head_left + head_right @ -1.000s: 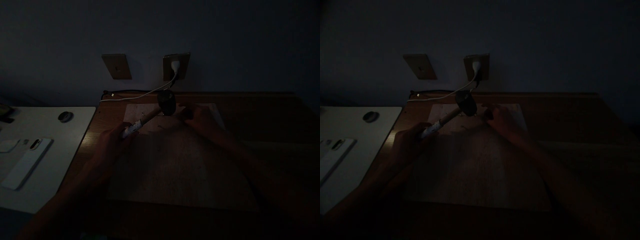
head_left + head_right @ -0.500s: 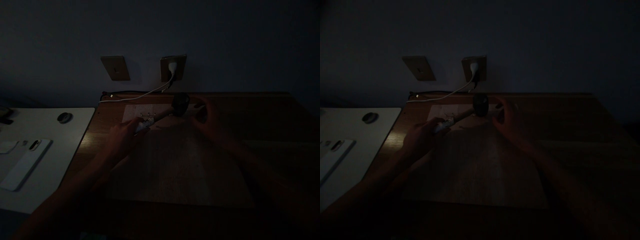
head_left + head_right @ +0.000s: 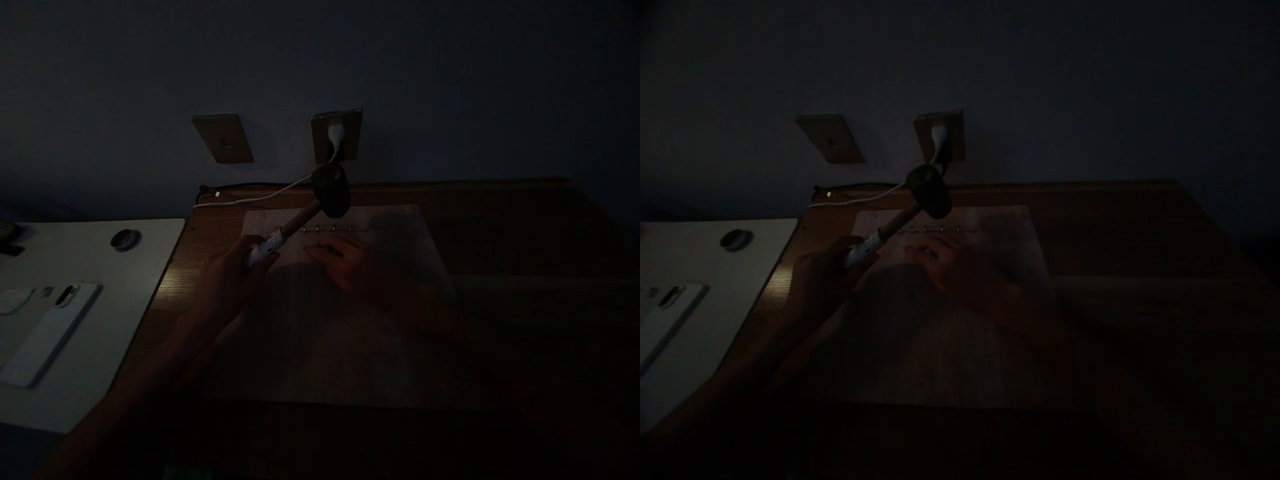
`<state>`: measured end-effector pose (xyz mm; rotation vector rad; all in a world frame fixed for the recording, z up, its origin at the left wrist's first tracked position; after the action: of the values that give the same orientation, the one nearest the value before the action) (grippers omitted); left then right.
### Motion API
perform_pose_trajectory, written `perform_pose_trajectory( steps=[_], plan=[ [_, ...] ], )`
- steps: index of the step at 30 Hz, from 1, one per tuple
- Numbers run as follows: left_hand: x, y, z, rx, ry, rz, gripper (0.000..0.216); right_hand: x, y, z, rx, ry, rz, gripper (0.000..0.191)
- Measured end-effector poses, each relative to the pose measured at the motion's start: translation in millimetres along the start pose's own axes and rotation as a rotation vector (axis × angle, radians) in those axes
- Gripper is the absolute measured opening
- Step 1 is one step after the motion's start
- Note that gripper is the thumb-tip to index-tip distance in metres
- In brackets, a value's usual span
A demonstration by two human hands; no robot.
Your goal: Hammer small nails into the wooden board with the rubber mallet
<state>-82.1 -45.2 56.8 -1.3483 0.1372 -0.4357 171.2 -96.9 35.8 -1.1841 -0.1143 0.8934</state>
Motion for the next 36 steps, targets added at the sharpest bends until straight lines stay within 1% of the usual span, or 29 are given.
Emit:
perform_pose_trajectory(
  steps=[2, 4, 7, 10, 12, 13, 16, 18, 21, 24, 29, 32, 36],
  plan=[
    [-2.8, -2.9, -1.9, -0.008, -0.013, -0.02, 0.039, -6.7, 6.4, 14.0, -0.138, 0.064, -0.092, 0.035],
    [-5.5, -6.0, -4.1, -0.019, -0.012, -0.026, 0.039, -11.2, 7.3, 23.2, -0.217, 0.105, -0.133, 0.028],
    [-9.2, -8.7, -7.0, -0.033, -0.013, -0.004, 0.041, -11.5, 1.7, 25.2, -0.271, 0.076, -0.14, 0.025],
    [-11.7, -8.3, -8.7, -0.038, -0.008, 0.014, 0.041, -0.8, -6.7, 16.4, -0.284, 0.064, -0.1, 0.025],
    [-12.3, -6.9, -9.2, -0.041, 0.005, 0.012, 0.039, 12.5, -13.7, 8.1, -0.24, 0.117, 0.001, 0.025],
    [-12.4, -6.0, -9.3, -0.044, 0.01, 0.01, 0.039, 20.6, -18.1, 3.8, -0.198, 0.161, 0.069, 0.025],
    [-12.2, -3.9, -9.1, -0.054, 0.0, 0.019, 0.037, 47.7, -34.7, -8.7, -0.004, 0.356, 0.232, 0.019],
    [-12.4, -2.8, -8.7, -0.055, -0.011, 0.033, 0.038, 64.7, -45.1, -16.1, 0.122, 0.489, 0.292, 0.015],
    [-13.4, -1.5, -8.3, -0.043, -0.028, 0.033, 0.038, 83.1, -51.0, -24.4, 0.222, 0.595, 0.34, 0.013],
    [-14.8, -1.0, -8.9, -0.032, -0.03, 0.027, 0.038, 91.6, -44.9, -29.0, 0.244, 0.615, 0.331, 0.013],
    [-17.0, -2.7, -11.2, -0.041, -0.017, 0.024, 0.041, 94.7, -34.5, -33.5, 0.238, 0.571, 0.275, 0.016],
    [-18.4, -3.7, -11.8, -0.052, -0.012, 0.028, 0.043, 94.0, -36.5, -34.3, 0.222, 0.546, 0.29, 0.016],
    [-19.9, -3.2, -12.3, -0.058, -0.011, 0.039, 0.042, 89.4, -42.1, -33.0, 0.187, 0.564, 0.301, 0.011]
  ],
)
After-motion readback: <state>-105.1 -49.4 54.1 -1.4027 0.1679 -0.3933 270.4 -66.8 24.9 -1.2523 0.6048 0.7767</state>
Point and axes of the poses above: each hand's wrist, its own z-axis towards the middle knuckle, its own y-axis out of the palm, x = y × z, the point moved 1 cm from there along z, towards the middle knuckle, and after that the axes turned 12 degrees about z, right-handed, at the moved point
